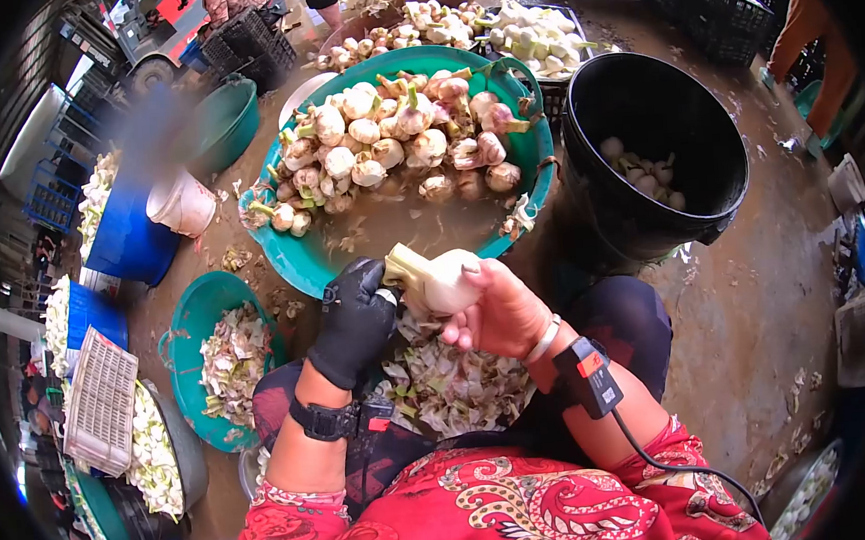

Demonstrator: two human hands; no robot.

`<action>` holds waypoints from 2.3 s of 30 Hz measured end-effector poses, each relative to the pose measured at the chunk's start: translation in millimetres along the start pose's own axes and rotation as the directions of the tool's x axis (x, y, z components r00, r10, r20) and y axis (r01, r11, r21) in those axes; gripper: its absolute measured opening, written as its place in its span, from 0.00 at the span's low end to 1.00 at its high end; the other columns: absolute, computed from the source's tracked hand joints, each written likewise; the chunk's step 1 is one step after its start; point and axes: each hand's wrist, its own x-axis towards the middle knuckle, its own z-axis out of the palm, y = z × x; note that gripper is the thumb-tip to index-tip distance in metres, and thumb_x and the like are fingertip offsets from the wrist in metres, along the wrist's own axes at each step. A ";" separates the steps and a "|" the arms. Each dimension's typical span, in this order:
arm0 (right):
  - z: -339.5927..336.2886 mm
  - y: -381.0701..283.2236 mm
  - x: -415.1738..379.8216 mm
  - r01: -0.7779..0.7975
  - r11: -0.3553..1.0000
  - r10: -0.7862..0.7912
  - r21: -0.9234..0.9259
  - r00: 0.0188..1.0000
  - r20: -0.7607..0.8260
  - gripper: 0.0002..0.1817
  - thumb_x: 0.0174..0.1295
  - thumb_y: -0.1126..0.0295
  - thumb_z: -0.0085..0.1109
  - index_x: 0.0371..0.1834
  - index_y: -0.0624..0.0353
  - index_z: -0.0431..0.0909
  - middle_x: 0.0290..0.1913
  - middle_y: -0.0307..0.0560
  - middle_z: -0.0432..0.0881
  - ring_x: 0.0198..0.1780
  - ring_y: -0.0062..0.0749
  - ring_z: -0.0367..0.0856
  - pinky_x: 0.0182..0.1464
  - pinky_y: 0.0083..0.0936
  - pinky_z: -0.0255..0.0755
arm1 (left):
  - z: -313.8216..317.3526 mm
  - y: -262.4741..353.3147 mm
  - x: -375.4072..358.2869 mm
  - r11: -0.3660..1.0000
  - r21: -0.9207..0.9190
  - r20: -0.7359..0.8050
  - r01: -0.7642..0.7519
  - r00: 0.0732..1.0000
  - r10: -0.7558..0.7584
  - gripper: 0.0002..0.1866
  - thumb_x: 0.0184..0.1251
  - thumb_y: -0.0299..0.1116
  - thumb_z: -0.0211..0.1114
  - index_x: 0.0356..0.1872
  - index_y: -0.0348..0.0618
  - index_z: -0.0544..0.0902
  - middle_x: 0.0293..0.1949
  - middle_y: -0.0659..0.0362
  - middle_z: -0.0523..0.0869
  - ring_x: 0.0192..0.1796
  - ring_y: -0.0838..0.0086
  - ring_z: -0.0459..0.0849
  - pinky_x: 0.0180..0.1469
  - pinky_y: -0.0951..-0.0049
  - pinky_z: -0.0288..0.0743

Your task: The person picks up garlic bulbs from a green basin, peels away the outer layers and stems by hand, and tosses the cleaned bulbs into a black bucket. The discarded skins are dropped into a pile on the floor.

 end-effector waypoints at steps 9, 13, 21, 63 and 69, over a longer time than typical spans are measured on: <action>1.8 -5.5 1.6 -0.015 1.000 0.014 -0.026 0.999 -0.029 0.32 0.56 0.56 0.67 0.59 0.58 0.64 0.46 0.47 0.77 0.45 0.35 0.82 0.45 0.31 0.79 | 4.4 2.3 -28.8 0.430 -0.861 0.159 0.273 0.946 -0.281 0.17 0.66 0.26 0.58 0.56 0.37 0.77 0.35 0.61 0.83 0.31 0.77 0.81 0.37 0.75 0.78; 14.2 5.8 7.6 0.148 0.592 -0.336 -0.792 0.939 -0.075 0.36 0.43 0.69 0.77 0.54 0.58 0.64 0.46 0.41 0.73 0.47 0.22 0.73 0.50 0.23 0.71 | 19.8 23.8 -20.0 0.418 -0.900 0.005 0.126 0.961 -0.278 0.20 0.64 0.23 0.61 0.58 0.38 0.75 0.40 0.60 0.83 0.38 0.76 0.83 0.42 0.74 0.80; 4.8 0.3 35.4 0.468 0.881 -0.468 -0.066 0.848 -0.249 0.10 0.60 0.79 0.54 0.44 0.58 0.72 0.41 0.40 0.78 0.42 0.26 0.79 0.46 0.26 0.76 | 13.1 6.7 -21.4 0.263 -0.933 0.176 0.246 0.948 -0.265 0.10 0.63 0.23 0.62 0.45 0.34 0.81 0.42 0.55 0.85 0.41 0.72 0.84 0.45 0.70 0.81; -18.0 -55.6 1.7 0.165 0.462 -0.781 -0.872 0.542 -0.311 0.20 0.49 0.78 0.63 0.48 0.58 0.76 0.39 0.44 0.77 0.32 0.26 0.78 0.38 0.23 0.76 | 45.8 13.6 186.3 0.975 -0.040 0.354 0.218 0.916 -0.191 0.14 0.63 0.37 0.65 0.37 0.34 0.84 0.27 0.56 0.85 0.32 0.75 0.83 0.36 0.73 0.76; -5.3 -62.2 1.1 0.310 0.785 -0.422 -0.536 0.901 -0.097 0.49 0.47 0.83 0.57 0.76 0.45 0.50 0.73 0.51 0.53 0.64 0.34 0.65 0.56 0.26 0.70 | -9.6 49.8 66.5 0.849 -0.428 0.478 0.309 0.875 -0.078 0.17 0.62 0.39 0.68 0.44 0.34 0.84 0.31 0.59 0.85 0.31 0.79 0.82 0.39 0.77 0.76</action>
